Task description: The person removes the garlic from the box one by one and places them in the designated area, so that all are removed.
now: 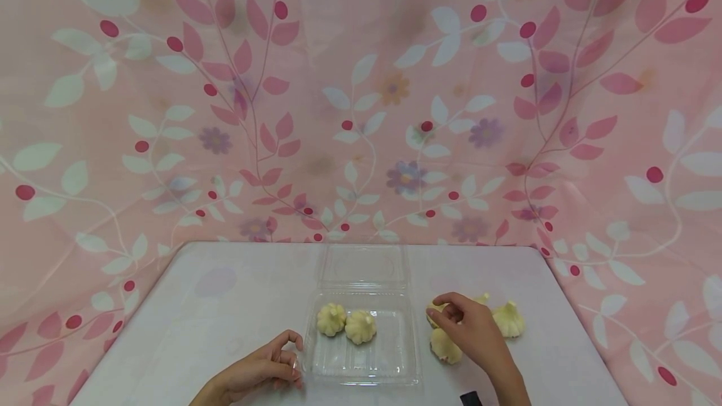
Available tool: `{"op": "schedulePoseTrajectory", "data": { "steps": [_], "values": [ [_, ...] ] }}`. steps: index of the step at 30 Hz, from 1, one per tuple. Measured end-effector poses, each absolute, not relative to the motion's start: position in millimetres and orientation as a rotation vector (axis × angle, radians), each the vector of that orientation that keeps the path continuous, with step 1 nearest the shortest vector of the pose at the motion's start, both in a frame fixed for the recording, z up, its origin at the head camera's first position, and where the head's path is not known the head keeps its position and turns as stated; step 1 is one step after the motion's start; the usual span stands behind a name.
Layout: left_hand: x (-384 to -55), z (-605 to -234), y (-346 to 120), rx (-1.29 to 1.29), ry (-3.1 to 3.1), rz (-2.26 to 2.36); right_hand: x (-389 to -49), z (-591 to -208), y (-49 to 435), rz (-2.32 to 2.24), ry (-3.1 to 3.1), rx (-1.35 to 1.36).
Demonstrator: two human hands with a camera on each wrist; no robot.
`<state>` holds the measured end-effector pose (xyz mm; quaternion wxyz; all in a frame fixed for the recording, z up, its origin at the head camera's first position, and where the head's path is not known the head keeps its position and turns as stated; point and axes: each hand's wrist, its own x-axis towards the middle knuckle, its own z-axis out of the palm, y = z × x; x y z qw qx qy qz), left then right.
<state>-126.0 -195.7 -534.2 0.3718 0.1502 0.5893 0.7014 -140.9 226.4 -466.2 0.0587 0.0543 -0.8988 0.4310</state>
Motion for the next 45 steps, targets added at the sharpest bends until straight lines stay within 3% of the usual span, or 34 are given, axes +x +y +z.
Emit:
{"op": "schedulePoseTrajectory", "data": {
  "steps": [45],
  "values": [
    [-126, -533, -195, 0.367, 1.524, 1.792, -159, -473, 169, 1.384, -2.814, 0.321]
  ]
}}
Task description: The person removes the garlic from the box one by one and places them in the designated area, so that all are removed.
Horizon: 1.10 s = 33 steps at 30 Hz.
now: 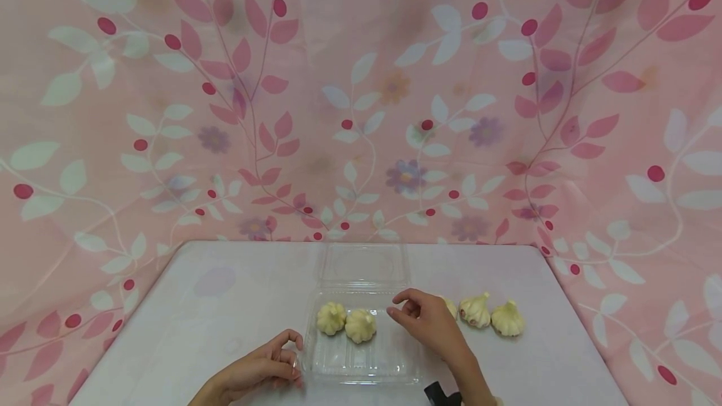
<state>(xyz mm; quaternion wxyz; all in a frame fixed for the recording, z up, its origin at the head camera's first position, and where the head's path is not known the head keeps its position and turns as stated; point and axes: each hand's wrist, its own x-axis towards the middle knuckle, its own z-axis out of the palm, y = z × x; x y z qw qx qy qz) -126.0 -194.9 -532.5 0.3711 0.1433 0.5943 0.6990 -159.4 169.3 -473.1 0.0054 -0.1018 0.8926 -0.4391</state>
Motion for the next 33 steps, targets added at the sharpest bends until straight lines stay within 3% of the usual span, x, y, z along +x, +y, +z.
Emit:
{"op": "schedulePoseTrajectory", "data": {
  "steps": [33],
  "values": [
    [-127, -533, -195, 0.365, 1.516, 1.793, -153, -491, 144, -1.417, 2.724, -0.503]
  ]
}}
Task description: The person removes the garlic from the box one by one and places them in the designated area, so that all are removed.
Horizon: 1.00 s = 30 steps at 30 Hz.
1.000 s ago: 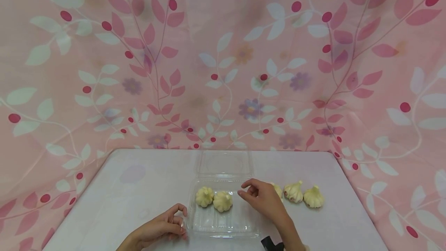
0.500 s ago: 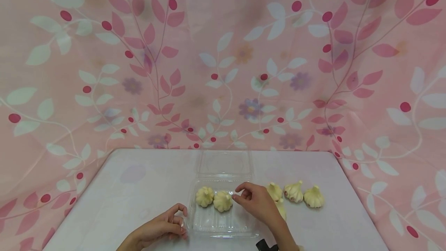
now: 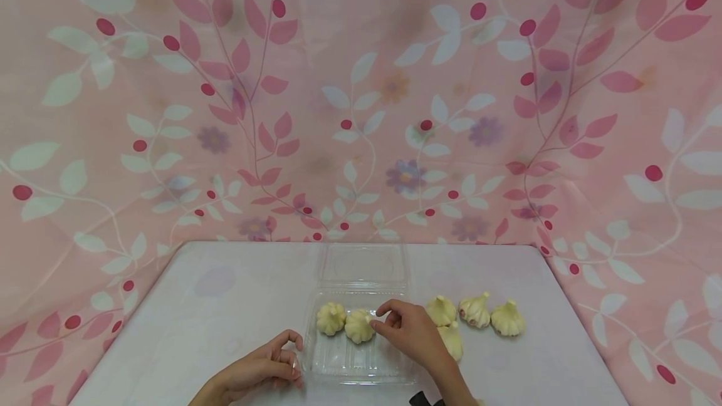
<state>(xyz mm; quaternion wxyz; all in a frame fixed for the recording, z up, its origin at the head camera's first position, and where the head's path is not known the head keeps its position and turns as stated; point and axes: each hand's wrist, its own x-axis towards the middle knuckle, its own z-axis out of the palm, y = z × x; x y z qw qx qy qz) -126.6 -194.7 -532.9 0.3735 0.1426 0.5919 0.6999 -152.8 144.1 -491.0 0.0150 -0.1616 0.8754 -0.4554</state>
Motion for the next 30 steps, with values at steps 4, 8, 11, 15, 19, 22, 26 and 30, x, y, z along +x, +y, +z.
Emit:
{"op": "schedulePoseTrajectory", "data": {
  "steps": [4, 8, 11, 15, 19, 22, 26, 30],
  "values": [
    [-127, -533, -195, 0.367, 1.506, 1.798, -152, -492, 143, -1.408, 2.726, -0.520],
    [-126, -534, -195, 0.366, 1.499, 1.799, -151, -490, 141, -1.399, 2.721, -0.528],
    [-126, -534, -195, 0.367, 1.499, 1.801, -151, -490, 140, -1.391, 2.720, -0.530],
    [-125, -533, -194, 0.354, 1.513, 1.803, -152, -490, 139, -1.383, 2.724, -0.536],
    [-125, -532, -194, 0.348, 1.516, 1.805, -152, -489, 137, -1.382, 2.717, -0.534],
    [-125, -531, -194, 0.341, 1.508, 1.806, -152, -490, 136, -1.360, 2.720, -0.513],
    [-125, -531, -194, 0.327, 1.514, 1.803, -152, -490, 135, -1.320, 2.735, -0.479],
    [-125, -531, -193, 0.318, 1.527, 1.797, -151, -489, 132, -1.304, 2.746, -0.461]
  ]
}}
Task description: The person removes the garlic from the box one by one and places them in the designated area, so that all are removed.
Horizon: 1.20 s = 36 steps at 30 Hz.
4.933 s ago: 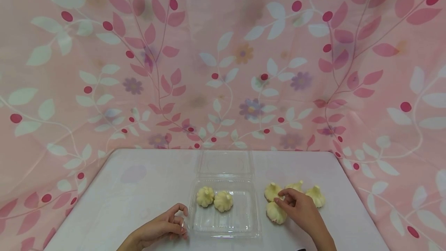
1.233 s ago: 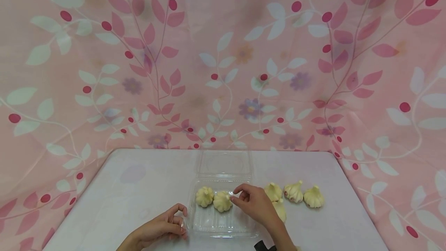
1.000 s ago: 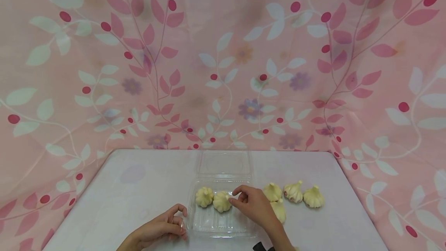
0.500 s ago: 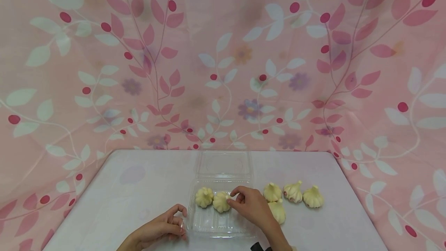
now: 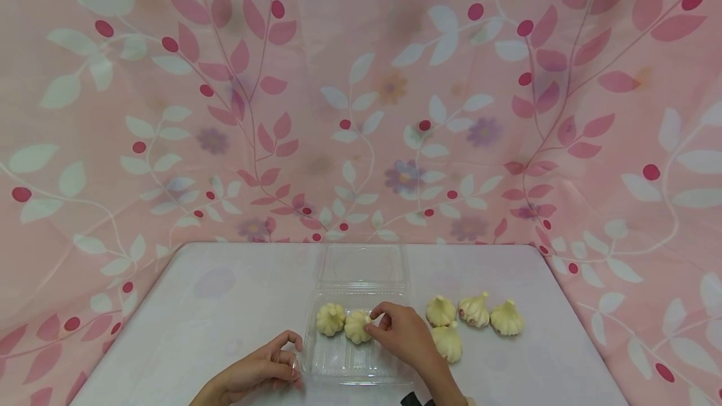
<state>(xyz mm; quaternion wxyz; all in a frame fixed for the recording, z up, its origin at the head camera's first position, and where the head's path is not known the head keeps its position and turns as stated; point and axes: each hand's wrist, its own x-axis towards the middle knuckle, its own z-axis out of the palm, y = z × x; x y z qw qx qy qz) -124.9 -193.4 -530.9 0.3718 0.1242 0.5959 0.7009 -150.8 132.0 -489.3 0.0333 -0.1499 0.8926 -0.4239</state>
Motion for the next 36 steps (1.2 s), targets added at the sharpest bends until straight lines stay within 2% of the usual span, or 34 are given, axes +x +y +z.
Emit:
{"op": "schedulePoseTrajectory", "data": {
  "steps": [36],
  "values": [
    [-126.2, -532.3, -193.6, 0.320, 1.522, 1.791, -151.9, -490.7, 122.2, -1.216, 2.850, -0.454]
  ]
}}
